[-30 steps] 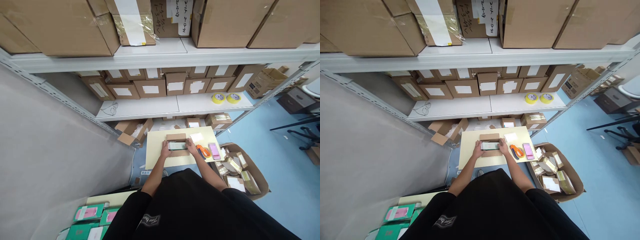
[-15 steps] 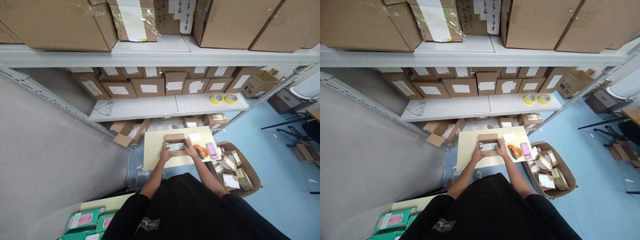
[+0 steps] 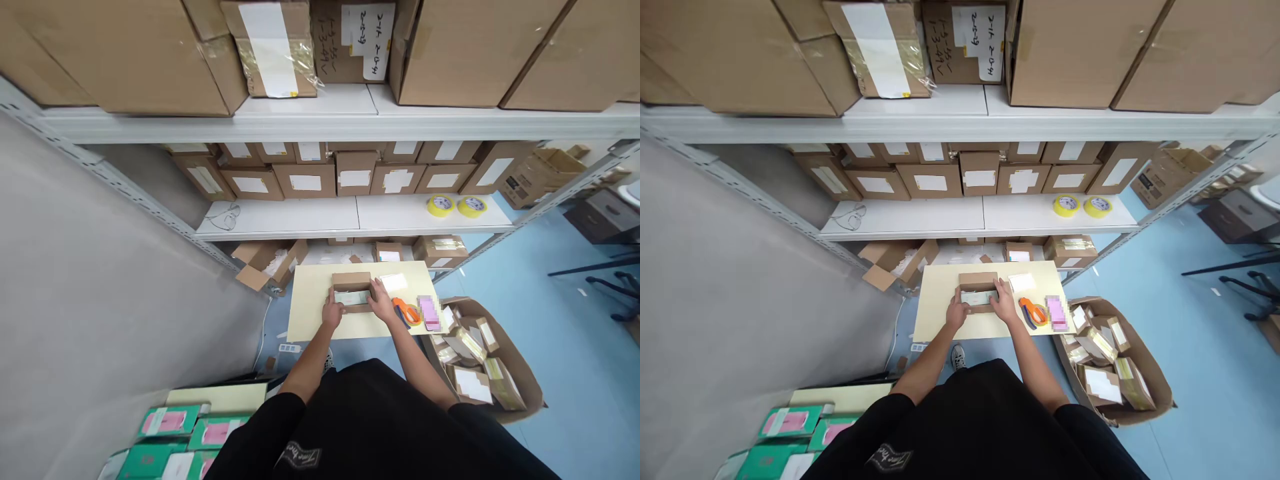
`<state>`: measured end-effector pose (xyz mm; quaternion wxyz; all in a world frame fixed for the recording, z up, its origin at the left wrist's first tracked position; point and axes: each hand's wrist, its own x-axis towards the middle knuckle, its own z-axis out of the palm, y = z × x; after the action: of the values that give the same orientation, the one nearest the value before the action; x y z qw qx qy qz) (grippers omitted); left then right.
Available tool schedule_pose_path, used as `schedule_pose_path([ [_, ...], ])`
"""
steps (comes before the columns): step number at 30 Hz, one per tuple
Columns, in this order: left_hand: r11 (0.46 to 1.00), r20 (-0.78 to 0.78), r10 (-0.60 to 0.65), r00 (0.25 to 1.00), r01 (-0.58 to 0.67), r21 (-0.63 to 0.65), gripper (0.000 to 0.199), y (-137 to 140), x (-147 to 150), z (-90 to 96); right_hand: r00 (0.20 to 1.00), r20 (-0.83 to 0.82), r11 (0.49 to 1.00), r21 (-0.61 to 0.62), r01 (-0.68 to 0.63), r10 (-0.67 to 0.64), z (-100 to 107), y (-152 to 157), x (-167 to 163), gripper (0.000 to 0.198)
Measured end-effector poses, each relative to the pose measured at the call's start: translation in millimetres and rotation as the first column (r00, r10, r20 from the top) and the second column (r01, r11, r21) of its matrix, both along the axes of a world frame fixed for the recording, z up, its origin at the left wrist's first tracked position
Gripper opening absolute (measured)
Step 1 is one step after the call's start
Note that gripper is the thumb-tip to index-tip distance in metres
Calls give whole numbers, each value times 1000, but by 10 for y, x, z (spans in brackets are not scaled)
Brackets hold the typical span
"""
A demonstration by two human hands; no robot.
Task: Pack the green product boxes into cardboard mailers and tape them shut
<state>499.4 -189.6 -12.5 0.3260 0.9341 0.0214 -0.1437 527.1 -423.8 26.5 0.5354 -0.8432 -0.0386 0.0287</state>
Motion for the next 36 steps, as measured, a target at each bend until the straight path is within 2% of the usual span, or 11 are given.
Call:
schedule_pose_path([
  [5, 996, 103, 84, 991, -85, 6, 7, -211, -445, 83, 990, 44, 990, 22, -137, 136, 143, -130, 68, 68],
  [9, 975, 123, 208, 970, -215, 52, 8, -402, -978, 69, 963, 71, 965, 16, -263, 261, 127, -161, 41, 65],
  [13, 930, 140, 342, 929, -356, 90, 9, -567, -1627, 62, 906, 61, 907, 3, -420, 419, 36, -55, -148, 65],
  [17, 874, 164, 463, 871, -480, 82, 11, -615, -2329, 93, 820, 56, 821, 19, -571, 569, -10, 214, -487, 65],
  [21, 775, 203, 609, 767, -629, 54, 13, -595, -3037, 150, 713, 78, 714, 6, -700, 697, 86, 609, -910, 61],
  [27, 561, 252, 804, 539, -828, -16, 15, -544, -4184, 268, 499, 120, 500, 22, -866, 858, 297, 1374, -1773, 55],
  [32, 401, 274, 885, 376, -915, -40, 17, -425, -5366, 347, 280, 112, 283, -11, -959, 953, 330, 2013, -2975, 53],
  [36, 316, 292, 911, 292, -948, -39, 15, -390, -6331, 318, 114, 136, 121, -43, -992, 984, 304, 2409, -4038, 52],
])
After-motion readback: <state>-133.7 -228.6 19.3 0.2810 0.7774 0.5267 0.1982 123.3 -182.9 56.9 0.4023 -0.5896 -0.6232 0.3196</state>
